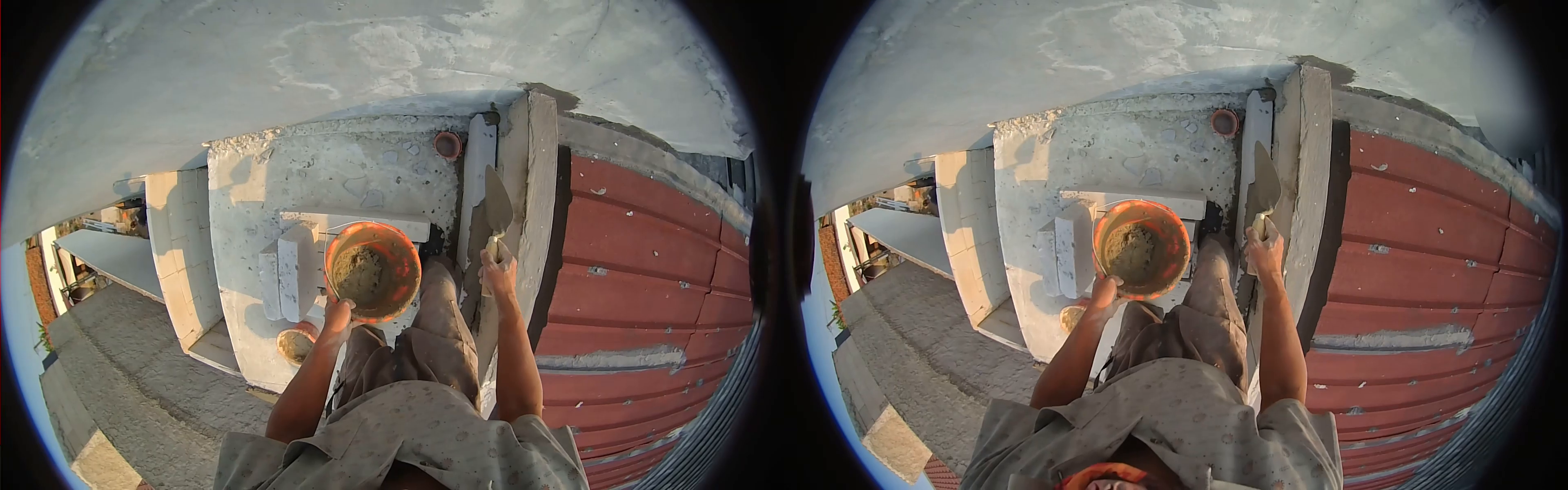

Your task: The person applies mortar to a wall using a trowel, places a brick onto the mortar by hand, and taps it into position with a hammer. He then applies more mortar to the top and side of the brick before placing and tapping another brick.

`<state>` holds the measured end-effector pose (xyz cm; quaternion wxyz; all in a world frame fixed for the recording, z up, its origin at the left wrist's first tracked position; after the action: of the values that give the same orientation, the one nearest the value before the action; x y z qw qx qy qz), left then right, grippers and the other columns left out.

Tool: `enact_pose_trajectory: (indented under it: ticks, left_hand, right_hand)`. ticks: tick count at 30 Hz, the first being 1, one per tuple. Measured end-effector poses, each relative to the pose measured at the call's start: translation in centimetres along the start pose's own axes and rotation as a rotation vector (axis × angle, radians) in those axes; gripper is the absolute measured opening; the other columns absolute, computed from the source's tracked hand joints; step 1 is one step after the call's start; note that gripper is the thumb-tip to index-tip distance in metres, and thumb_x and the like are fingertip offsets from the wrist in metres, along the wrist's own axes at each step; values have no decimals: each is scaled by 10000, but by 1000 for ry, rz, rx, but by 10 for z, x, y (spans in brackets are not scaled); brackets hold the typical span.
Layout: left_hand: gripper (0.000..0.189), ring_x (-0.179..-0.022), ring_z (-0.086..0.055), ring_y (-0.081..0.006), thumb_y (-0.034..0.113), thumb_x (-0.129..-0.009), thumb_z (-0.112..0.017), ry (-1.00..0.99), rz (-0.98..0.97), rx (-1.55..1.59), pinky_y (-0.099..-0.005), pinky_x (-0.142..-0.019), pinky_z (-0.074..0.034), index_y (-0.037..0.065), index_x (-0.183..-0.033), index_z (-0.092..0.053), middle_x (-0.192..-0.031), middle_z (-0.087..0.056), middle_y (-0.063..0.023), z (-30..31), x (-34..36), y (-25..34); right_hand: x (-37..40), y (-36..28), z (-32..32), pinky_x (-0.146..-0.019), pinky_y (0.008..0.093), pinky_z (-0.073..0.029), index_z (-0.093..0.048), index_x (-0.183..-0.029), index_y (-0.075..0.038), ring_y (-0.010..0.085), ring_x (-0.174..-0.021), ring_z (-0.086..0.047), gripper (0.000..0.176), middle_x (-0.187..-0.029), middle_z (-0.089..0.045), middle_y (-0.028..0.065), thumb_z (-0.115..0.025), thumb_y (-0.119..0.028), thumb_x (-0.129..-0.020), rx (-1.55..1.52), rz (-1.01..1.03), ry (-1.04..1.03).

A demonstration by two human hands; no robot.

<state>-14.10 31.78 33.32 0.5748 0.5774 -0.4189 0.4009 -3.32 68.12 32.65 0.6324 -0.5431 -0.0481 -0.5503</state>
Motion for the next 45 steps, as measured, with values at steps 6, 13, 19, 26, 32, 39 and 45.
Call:
enact_pose_trajectory:
  ticks: [6, 13, 19, 26, 32, 39, 45]
  left_hand:
    - [579, -1014, -646, -259, 5, -839, -534, -93, -129, -94, -492, -795, -620, 105, -1400, -434, -1201, -579, -99, 23, -7, -6]
    - [448, -960, -667, -237, 80, -877, -622, 160, 10, -207, -451, -819, -598, 96, -1296, -462, -1116, -602, -76, 52, -32, -49]
    - [437, -822, -623, -268, 65, -877, -571, 309, 115, -64, -535, -744, -577, 121, -1288, -434, -1032, -545, -108, 48, -38, -68]
    - [391, -849, -643, -272, 31, -877, -561, 228, 186, -73, -506, -737, -588, 65, -1254, -465, -1001, -570, -113, 31, -41, -66]
    - [401, -857, -661, -216, 111, -881, -665, -186, -377, -768, -437, -712, -590, 77, -1228, -469, -987, -601, -94, 95, -64, -109]
    - [356, -874, -647, -217, 86, -889, -637, 48, -70, -234, -483, -775, -619, 87, -1172, -422, -1011, -589, -104, 10, -45, -44]
    - [394, -931, -639, -240, 63, -903, -596, 245, 82, -110, -487, -812, -617, 93, -1252, -414, -1081, -575, -109, 16, -50, -49]
  right_hand:
    - [-86, -10, -25, -506, 324, -510, -581, -1034, -12, 169, -601, -582, 215, -795, -582, 73, -602, -212, -958, -668, -191, -143]
    - [-281, -24, -84, -523, 356, -515, -524, -1085, -21, 242, -642, -585, 217, -859, -578, 148, -594, -185, -962, -1024, -379, -78]
    - [-344, -89, -115, -491, 377, -505, -507, -1057, 18, 255, -578, -586, 211, -766, -563, 147, -587, -162, -980, -1116, -325, 17]
    - [-319, -58, -111, -460, 382, -504, -557, -1071, -18, 222, -573, -600, 185, -772, -575, 104, -615, -168, -980, -685, -204, 127]
    - [-334, -37, -97, -581, 443, -552, -619, -1050, -2, 331, -651, -662, 276, -851, -648, 183, -605, -262, -959, -242, -135, 160]
    - [-339, -14, -91, -887, 463, -543, -629, -1165, 38, 482, -1042, -648, 380, -1134, -660, 314, -565, -221, -895, 289, 77, 261]
    - [-305, -43, -92, -888, 477, -539, -586, -1211, 38, 465, -1068, -650, 402, -1113, -675, 298, -592, -199, -886, 152, -43, 273]
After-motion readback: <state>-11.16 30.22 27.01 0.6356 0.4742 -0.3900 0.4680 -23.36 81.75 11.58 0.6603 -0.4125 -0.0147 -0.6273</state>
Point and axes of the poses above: each hand's wrist, its own x-axis away from the middle knuckle, its own z-axis out of the back of the hand, y = z × x, the point moved 1 cm from there along -x, towards the middle knuckle
